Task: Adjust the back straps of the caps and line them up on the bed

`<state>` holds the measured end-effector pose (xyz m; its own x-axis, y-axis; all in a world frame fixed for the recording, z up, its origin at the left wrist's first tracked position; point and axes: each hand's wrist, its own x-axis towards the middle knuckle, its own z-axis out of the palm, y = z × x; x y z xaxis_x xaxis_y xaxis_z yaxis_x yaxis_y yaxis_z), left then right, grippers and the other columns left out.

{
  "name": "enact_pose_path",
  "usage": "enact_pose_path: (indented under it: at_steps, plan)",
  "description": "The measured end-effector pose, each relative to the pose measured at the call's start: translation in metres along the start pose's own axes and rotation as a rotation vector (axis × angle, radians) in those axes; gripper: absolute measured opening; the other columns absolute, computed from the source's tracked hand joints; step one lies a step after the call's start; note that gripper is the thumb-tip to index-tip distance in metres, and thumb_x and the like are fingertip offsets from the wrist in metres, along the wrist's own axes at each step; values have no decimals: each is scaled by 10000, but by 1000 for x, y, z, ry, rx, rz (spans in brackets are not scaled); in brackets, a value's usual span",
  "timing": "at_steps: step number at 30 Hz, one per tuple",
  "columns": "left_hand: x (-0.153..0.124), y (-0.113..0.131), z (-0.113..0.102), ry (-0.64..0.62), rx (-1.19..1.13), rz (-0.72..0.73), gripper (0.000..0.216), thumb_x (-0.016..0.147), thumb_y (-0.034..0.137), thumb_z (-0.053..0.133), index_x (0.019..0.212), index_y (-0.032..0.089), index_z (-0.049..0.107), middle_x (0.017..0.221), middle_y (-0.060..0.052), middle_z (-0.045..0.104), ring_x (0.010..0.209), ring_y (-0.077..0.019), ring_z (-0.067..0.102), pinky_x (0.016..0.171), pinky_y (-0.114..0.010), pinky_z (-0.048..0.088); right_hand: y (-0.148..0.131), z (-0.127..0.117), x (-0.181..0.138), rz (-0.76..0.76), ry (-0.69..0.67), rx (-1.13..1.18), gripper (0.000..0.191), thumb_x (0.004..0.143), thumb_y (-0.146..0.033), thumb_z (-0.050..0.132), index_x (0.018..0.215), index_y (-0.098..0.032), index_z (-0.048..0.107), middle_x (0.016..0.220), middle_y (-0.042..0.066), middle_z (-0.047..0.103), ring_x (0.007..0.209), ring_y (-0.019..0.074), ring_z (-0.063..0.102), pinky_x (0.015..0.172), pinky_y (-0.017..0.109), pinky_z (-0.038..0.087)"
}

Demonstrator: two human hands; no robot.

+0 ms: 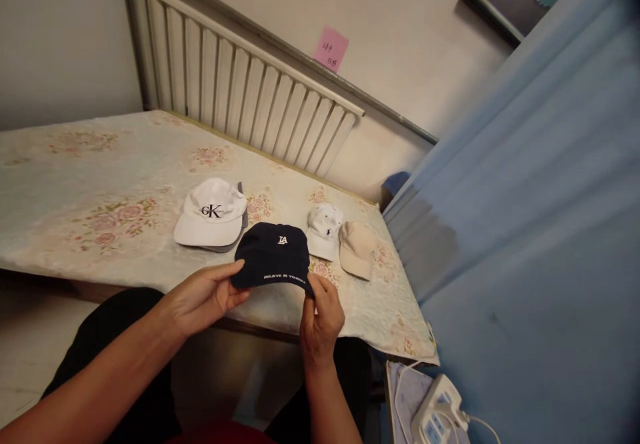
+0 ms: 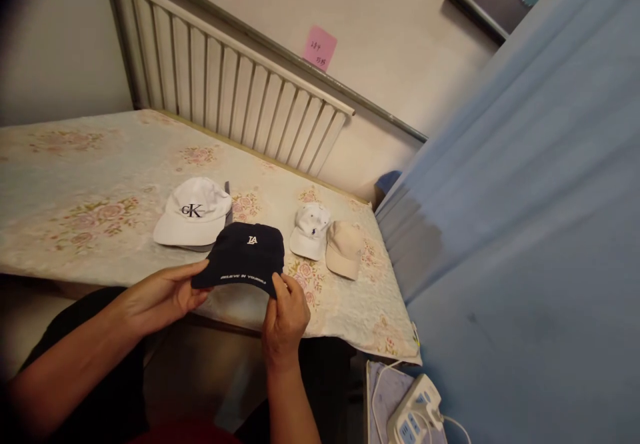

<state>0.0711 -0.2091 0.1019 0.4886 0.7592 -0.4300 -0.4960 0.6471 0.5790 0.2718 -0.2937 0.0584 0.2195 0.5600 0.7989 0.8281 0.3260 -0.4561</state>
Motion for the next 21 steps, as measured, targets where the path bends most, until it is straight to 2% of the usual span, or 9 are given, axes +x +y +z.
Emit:
enact_pose_path:
  at_steps: [3,7,9,11,13,17,19,21]
  plan:
    - [7,-2,-6,-32,43,11,146,812,26,586,883,113,680,748,-64,733,566,-147,678,481,-210,561,4,2,-8,312,25,189,281,831,-172,523,1067,-199,674,1102,105,677,1050,223,632,926,417,519]
    - [24,-8,-20,-51,124,45,139,763,33,656,865,122,688,772,-76,738,612,-164,693,538,-233,580,9,8,-13,902,54,647,284,746,-279,671,1002,-160,647,972,83,712,854,199,691,824,380,571]
    - [32,-11,-26,-53,150,45,162,745,57,693,891,129,693,785,-83,743,633,-170,700,573,-241,586,11,11,-14,1089,116,875,270,726,-280,699,957,-156,635,936,72,712,837,188,695,831,379,573]
    - [40,-12,-32,-73,185,45,221,726,85,728,938,138,695,794,-83,746,666,-182,710,617,-256,591,13,16,-15,1203,164,1037,220,698,-245,727,878,-161,634,895,61,707,843,182,695,833,363,576]
    - [46,-12,-36,-117,220,44,314,702,114,763,1005,152,689,831,-85,752,734,-210,723,663,-279,595,15,20,-17,1292,135,1138,196,668,-198,746,831,-161,644,857,51,706,820,172,696,796,322,582]
    - [61,-7,-40,-163,248,49,423,664,158,806,1065,176,673,947,-100,755,820,-246,728,700,-300,595,23,33,-18,1468,56,1244,250,647,-156,746,886,-140,673,750,24,701,586,108,645,545,206,542]
    - [72,-2,-40,-163,267,65,417,664,156,805,1058,177,670,952,-99,755,810,-243,729,702,-302,597,32,43,-15,1498,48,1280,306,629,-140,753,924,-143,671,683,1,686,499,80,594,456,164,477]
    - [87,3,-38,-151,280,89,428,657,136,803,1059,168,662,921,-95,755,780,-237,730,676,-295,599,44,54,-8,1486,59,1310,353,605,-124,759,944,-150,664,665,-7,684,479,72,574,433,149,442]
